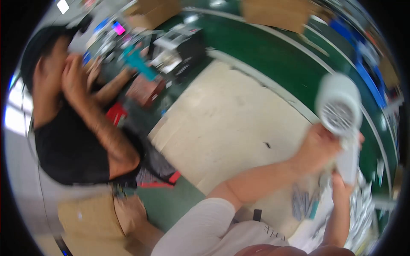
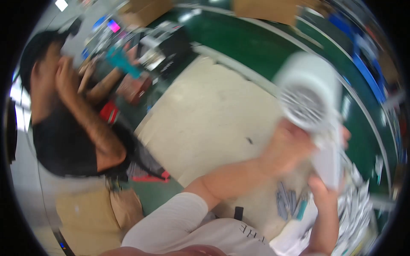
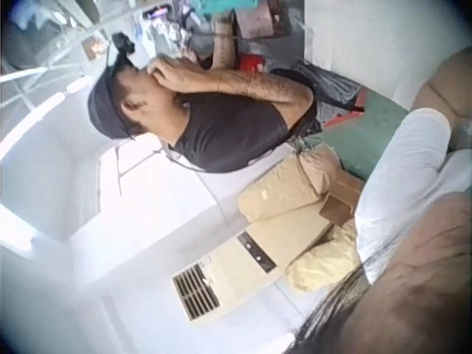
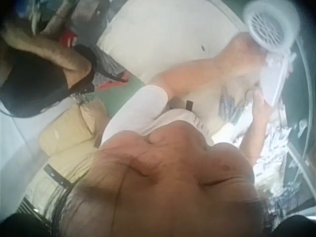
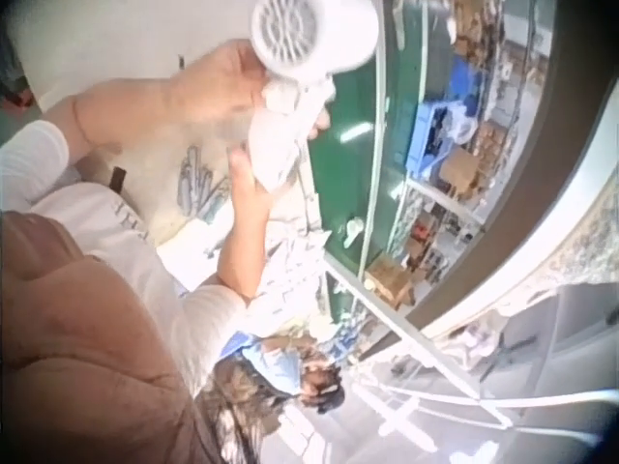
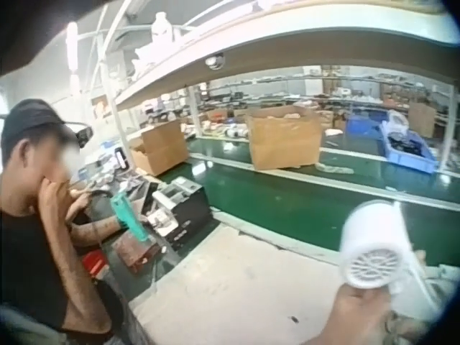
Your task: The person assembles portable electric fans by hand, combining fan casings, fan motors, and plastic parts into finished fans at a factory workbench.
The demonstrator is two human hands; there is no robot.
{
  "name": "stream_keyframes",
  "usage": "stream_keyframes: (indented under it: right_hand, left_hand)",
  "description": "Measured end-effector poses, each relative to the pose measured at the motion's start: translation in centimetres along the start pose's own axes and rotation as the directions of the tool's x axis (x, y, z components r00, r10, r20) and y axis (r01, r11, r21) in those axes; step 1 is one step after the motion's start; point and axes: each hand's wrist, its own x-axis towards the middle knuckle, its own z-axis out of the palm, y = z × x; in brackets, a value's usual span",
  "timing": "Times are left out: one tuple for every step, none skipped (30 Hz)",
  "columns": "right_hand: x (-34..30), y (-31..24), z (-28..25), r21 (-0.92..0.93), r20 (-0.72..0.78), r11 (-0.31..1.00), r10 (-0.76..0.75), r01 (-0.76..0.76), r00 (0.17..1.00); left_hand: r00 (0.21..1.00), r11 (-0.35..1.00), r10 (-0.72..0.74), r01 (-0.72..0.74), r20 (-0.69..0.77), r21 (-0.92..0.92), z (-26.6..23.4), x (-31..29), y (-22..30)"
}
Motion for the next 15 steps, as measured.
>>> stream_keyframes:
  right_hand:
    - [0.9,-2.1,2.0,0.036,0.064,0.998,-0.054,0.052,0.996]
    - [1.4,-3.8,3.1,-0.143,0.214,0.985,-0.067,0.099,0.974]
    - [2.2,-3.6,4.0,-0.282,0.338,0.828,-0.387,0.485,0.858]
    - [2.3,-3.8,4.5,-0.267,0.375,0.812,-0.409,0.519,0.832]
    - [2.0,-3.7,4.1,-0.259,0.399,0.798,-0.424,0.544,0.813]
    - [1.5,-3.1,3.4,-0.306,0.309,0.819,-0.397,0.486,0.864]
    - [1.1,-1.9,2.6,-0.282,0.297,0.819,-0.421,0.499,0.857]
    - [0.7,-1.1,1.8,-0.243,0.303,0.813,-0.455,0.53,0.837]
    - [0.7,-0.8,1.0,-0.269,0.256,0.817,-0.449,0.51,0.856]
    - [0.5,-0.3,0.3,-0.283,0.253,0.819,-0.437,0.498,0.863]
    - [0.1,0.1,-0.2,-0.292,0.254,0.825,-0.42,0.483,0.871]
    - [-0.3,0.5,-0.9,-0.312,0.22,0.833,-0.404,0.457,0.888]
    - [-0.3,0.9,-1.6,-0.31,0.204,0.823,-0.431,0.476,0.879]
    - [-0.4,1.2,-2.2,-0.307,0.189,0.813,-0.458,0.496,0.868]
    - [-0.2,1.6,-3.0,-0.318,0.174,0.819,-0.445,0.478,0.878]
  left_hand:
    - [0.998,0.989,-0.005,0.014,-0.065,0.149,-0.8,0.0,0.8]
    - [0.995,0.894,0.021,0.024,-0.095,0.448,-2.1,-0.2,2.8]
    - [0.991,0.897,0.068,-0.01,-0.115,0.443,-3.2,-0.4,4.3]
    - [0.978,0.714,-0.012,0.156,-0.211,0.683,-4.0,-0.8,7.5]
    - [0.981,0.435,0.106,0.1,-0.161,0.895,-4.9,-0.7,8.9]
    - [0.987,-0.149,0.159,0.018,0.006,0.989,-6.4,-0.3,10.6]
    - [0.963,-0.413,0.182,0.26,-0.201,0.872,-6.3,-0.2,10.7]
    - [0.965,-0.552,0.18,0.26,-0.191,0.792,-7.7,-0.5,11.3]
    - [0.966,-0.673,0.196,0.256,-0.167,0.694,-10.2,-0.4,11.9]
    - [0.943,-0.722,0.219,0.329,-0.25,0.609,-11.9,-0.6,12.5]
    - [0.909,-0.766,0.251,0.397,-0.334,0.505,-13.3,-1.0,13.2]
    - [0.906,-0.785,0.26,0.4,-0.335,0.474,-14.8,-1.2,13.7]
    - [0.898,-0.799,0.28,0.414,-0.34,0.436,-16.2,-1.4,14.3]
    - [0.901,-0.8,0.268,0.406,-0.341,0.442,-17.3,-1.5,14.9]
    - [0.901,-0.799,0.26,0.402,-0.347,0.448,-18.1,-1.7,15.4]
